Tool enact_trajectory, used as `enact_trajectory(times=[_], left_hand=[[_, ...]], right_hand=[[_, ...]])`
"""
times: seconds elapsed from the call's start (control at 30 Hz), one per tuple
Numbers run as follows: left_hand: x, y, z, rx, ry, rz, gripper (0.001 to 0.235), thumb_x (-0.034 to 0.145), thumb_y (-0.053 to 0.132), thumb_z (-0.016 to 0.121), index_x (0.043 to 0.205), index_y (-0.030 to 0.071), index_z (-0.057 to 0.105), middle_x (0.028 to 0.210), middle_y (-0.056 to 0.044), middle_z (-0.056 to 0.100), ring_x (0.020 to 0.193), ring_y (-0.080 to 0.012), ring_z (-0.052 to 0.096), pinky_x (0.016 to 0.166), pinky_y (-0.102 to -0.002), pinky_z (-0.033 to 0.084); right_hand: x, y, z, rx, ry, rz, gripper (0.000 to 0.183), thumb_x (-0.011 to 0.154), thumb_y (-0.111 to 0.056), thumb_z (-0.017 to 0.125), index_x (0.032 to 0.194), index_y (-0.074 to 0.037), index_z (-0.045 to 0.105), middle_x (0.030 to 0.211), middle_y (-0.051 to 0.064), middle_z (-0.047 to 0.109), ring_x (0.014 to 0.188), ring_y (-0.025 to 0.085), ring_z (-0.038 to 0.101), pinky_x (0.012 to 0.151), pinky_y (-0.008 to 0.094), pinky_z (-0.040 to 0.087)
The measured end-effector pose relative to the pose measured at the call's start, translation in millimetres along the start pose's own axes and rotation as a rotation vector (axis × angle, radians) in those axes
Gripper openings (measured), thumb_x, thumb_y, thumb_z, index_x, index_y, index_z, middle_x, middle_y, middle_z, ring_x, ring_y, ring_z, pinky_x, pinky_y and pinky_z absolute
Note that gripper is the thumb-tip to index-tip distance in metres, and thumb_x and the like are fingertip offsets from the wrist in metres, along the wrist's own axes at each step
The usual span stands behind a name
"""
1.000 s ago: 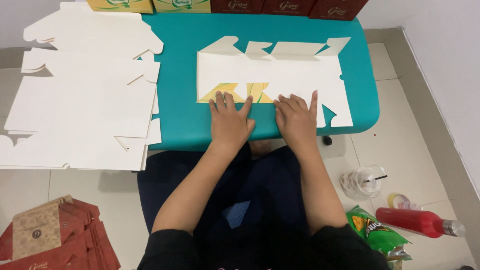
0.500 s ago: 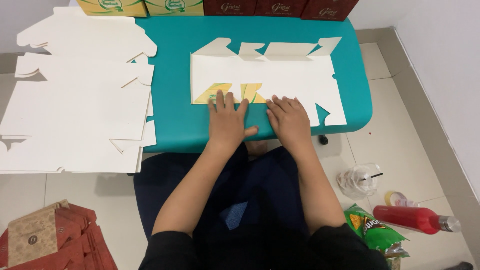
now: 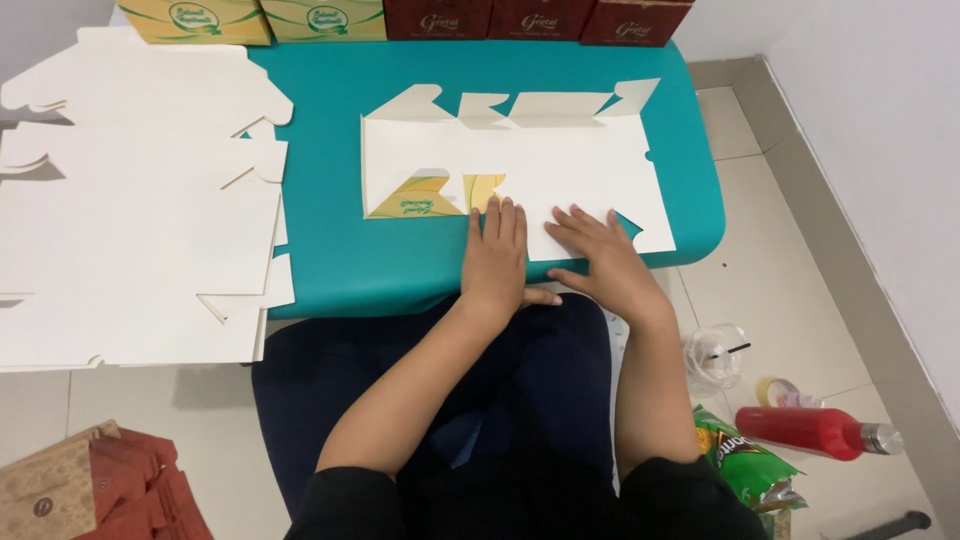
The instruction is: Assembling flat cardboard templates into snack boxes by folding and tucking tabs.
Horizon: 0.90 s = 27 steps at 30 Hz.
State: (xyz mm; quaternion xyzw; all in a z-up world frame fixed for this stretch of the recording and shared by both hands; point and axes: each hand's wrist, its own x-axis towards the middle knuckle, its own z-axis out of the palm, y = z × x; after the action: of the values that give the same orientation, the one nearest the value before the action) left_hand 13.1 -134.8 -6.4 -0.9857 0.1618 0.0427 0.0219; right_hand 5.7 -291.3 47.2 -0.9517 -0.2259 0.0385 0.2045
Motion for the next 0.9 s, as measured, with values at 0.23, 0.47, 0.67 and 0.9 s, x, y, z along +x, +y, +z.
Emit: enact_trajectory(times=[0.23,0.47,0.67,0.9], left_hand=[[2.9,3.4,-0.2,-0.025,0.043,-0.015,0.13,0.062,0.092,0.044,0.149,0.002,0.012,0.147,-0.021,0.027,0.14,-0.037,0.021,0.113,-0.056,0.019],[-0.6,-4.5,-0.5,-0.161,0.179,-0.006,0.136,0.058,0.094,0.046,0.151,0.004,0.005,0.142,-0.019,0.04,0.136,-0.0345,0.033,0.111,-0.052,0.027],[8.0,5.6,8.0,-0.026,0.162,-0.011,0.13,0.057,0.095,0.046,0.151,0.01,0.014,0.141,-0.019,0.038,0.135,-0.0373,0.033,0.109,-0.057,0.029],[11.7,10.2,7.4,0.111,0.063,-0.043,0.113,0.068,0.073,0.065,0.15,0.011,0.017,0.141,-0.02,0.031,0.136,-0.039,0.027,0.108,-0.059,0.028]], right_hand=[[-1.2,31.1,-2.0,0.026,0.145,0.122,0.043,0.079,-0.032,0.074,0.119,-0.019,0.066,0.124,0.004,0.063,0.128,0.025,0.048,0.116,0.047,0.016],[36.9,49.2,26.8,-0.102,0.752,0.149,0.046,0.087,-0.029,0.079,0.123,-0.013,0.056,0.114,0.004,0.06,0.11,0.022,0.057,0.113,0.05,0.017],[53.4,71.1,52.3,-0.181,0.668,0.244,0.037,0.088,-0.034,0.076,0.11,-0.01,0.058,0.109,0.006,0.056,0.121,0.025,0.05,0.113,0.051,0.013],[45.3,14.9,63.7,-0.373,0.651,-0.088,0.018,0.091,-0.023,0.065,0.082,-0.008,0.069,0.078,0.005,0.06,0.089,0.021,0.062,0.107,0.04,0.035]])
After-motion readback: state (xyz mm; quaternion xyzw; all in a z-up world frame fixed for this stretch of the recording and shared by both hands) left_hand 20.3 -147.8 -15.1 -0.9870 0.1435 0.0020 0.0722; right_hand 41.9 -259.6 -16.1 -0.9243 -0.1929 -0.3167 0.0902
